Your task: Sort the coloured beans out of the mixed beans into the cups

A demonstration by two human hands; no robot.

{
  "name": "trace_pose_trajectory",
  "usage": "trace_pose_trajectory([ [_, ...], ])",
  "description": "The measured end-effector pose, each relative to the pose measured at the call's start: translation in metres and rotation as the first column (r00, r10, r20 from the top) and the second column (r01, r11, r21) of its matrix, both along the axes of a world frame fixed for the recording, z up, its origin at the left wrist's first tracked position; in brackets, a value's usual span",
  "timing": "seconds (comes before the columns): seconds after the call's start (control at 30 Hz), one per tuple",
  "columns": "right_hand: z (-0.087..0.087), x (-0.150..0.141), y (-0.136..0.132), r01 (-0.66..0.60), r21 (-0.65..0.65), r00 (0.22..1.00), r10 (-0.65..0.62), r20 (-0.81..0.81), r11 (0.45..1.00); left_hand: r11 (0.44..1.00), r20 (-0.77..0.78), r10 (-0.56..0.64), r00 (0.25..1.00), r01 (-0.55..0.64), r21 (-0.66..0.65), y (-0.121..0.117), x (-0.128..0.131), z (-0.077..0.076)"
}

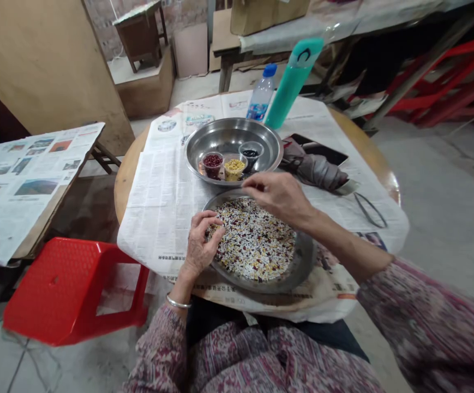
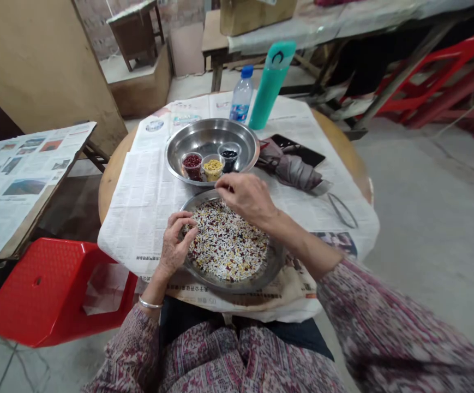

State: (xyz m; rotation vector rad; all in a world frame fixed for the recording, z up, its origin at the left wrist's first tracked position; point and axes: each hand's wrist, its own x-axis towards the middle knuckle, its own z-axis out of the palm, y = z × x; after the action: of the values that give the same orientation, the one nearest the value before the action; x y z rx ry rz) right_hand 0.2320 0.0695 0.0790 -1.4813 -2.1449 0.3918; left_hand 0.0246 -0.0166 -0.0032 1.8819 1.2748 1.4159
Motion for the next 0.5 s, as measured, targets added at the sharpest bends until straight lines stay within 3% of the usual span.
trace_pose_trajectory([
  [0.1,0.014,-0.012,0.037,0.115,0.026,0.993,-0.115,0.016,0.993,1.000,-0.005,-0.001,1.000,0.001,0.003,0.000,0.000,-0.001],
  [0.17,0.014,-0.017,0.062,0.126,0.008,0.989,-0.126,0.072,0.992,1.000,-0.006,0.000,1.000,0.000,0.003,0.000,0.000,-0.002],
  [0.33,-0.005,-0.019,0.114,-0.014,-0.003,0.991,0.014,0.132,1.000,1.000,0.000,0.007,1.000,-0.007,-0.007,0.001,0.000,-0.002],
  [0.43,-0.016,-0.019,0.129,-0.116,0.024,0.986,0.112,0.126,0.993,1.000,-0.006,0.007,1.000,-0.007,-0.019,0.001,0.001,-0.002],
  [0.5,-0.017,-0.020,0.130,-0.118,0.019,0.982,0.114,0.148,0.993,1.000,-0.005,0.004,1.000,-0.004,-0.020,0.001,0.001,-0.002],
])
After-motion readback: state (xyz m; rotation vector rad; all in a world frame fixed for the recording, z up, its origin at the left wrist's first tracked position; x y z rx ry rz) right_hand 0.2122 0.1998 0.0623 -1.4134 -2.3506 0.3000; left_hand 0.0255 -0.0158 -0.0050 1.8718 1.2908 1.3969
